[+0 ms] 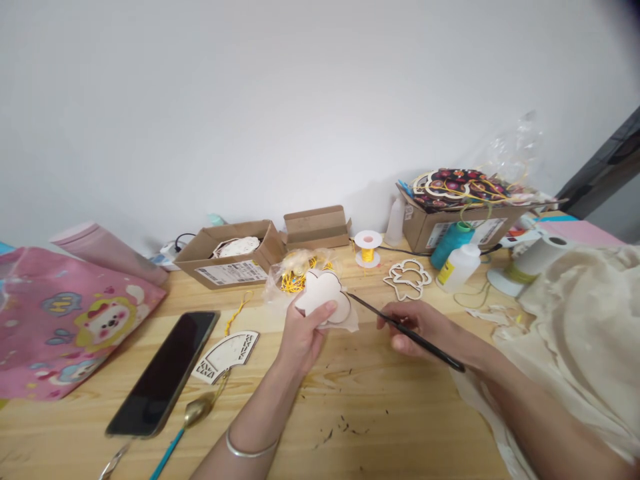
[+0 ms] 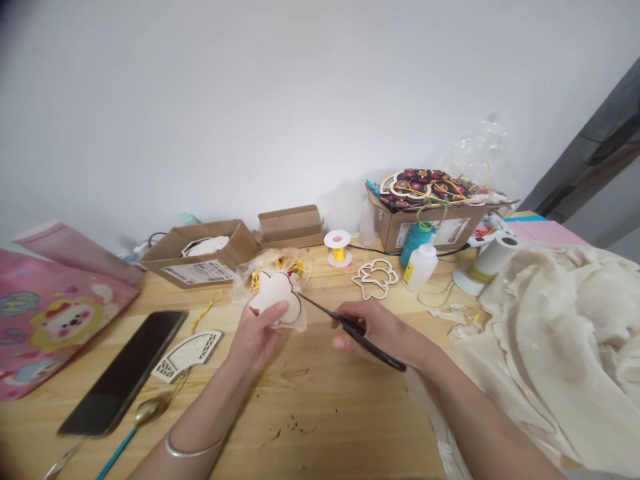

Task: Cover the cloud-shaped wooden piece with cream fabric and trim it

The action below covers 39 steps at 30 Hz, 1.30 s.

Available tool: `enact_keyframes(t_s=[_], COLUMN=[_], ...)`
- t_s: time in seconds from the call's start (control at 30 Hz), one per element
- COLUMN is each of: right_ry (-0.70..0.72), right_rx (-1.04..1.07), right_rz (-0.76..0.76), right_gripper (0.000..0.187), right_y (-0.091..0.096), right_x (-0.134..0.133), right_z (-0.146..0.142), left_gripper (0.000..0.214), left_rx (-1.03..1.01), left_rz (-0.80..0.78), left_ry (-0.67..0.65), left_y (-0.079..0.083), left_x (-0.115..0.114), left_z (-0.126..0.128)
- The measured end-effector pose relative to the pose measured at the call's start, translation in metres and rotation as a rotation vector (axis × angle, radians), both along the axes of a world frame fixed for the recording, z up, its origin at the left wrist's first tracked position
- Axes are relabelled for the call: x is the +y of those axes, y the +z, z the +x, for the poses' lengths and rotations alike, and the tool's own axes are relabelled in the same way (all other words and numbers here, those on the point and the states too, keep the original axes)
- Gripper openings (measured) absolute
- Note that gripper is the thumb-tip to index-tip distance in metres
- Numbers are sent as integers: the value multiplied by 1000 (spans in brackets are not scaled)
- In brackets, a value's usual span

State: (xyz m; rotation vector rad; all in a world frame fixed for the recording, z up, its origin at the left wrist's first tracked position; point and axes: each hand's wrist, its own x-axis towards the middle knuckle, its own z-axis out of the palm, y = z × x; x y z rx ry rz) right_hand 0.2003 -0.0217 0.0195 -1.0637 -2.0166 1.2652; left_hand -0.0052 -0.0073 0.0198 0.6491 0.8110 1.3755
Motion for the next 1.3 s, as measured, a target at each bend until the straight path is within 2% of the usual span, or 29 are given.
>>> enact_keyframes(t_s=[0.1, 0.2, 0.27, 0.33, 0.4, 0.43, 0.5, 0.57, 0.6, 0.63, 0.7, 0.73, 0.8, 0.87, 0.9, 0.97, 1.07, 1.17, 1.3], right_ry=[-32, -136, -169, -159, -131, -121, -120, -154, -178, -206, -270, -303, -364, -406, -415, -420, -475, -536, -502], right_rx=[59, 185, 314, 452, 544, 571, 603, 626, 633, 636, 626, 612, 566, 511, 480, 417, 367, 339, 240], right_rz=[31, -50, -146, -225, -272, -293, -336, -371, -378, -375, -340, -316, -259, -199, -168, -114, -34, 80, 221], right_gripper=[37, 33, 30, 28, 27, 26, 27, 30, 31, 31, 31, 31, 30, 29, 28, 26, 27, 32, 26], right_y=[5, 6, 5, 3, 1, 0, -3, -5, -6, -6, -5, -4, -1, 1, 2, 1, -3, -7, -10], right_x=[-1, 0, -1, -1, -2, -3, -3, -3, -3, -3, -3, -3, -3, -3, -3, -2, -1, -1, -3], right_z=[0, -5, -9, -12, -14, -15, -17, -19, -20, -21, -22, -22, -22, -22, -23, -25, -27, -27, -26], left_gripper=[35, 28, 20, 15, 17, 19, 23, 27, 29, 33, 52, 63, 81, 84, 80, 62, 35, 29, 27], left_rx=[34, 207, 452, 730, 968, 1065, 1216, 1269, 1246, 1184, 936, 763, 409, 163, 117, 169, 393, 548, 614], left_rz=[20, 139, 379, 753, 1093, 1199, 1272, 1229, 1159, 1058, 799, 656, 385, 176, 104, 29, 5, 37, 58], left_ry=[11, 22, -12, -63, -54, -15, 82, 137, 149, 150, 113, 50, -159, -352, -393, -359, -263, -237, -257], left_y=[-2, -5, -6, -6, -6, -7, -8, -7, -6, -5, -1, 2, 5, 5, 3, -3, -13, -15, -9], left_x=[0, 0, 0, 1, 1, 1, 0, -3, -4, -6, -9, -10, -11, -11, -11, -12, -13, -13, -13], left_z=[0, -2, -5, -7, -9, -9, -9, -8, -6, -5, -1, 0, 2, 3, 4, 8, 13, 16, 18])
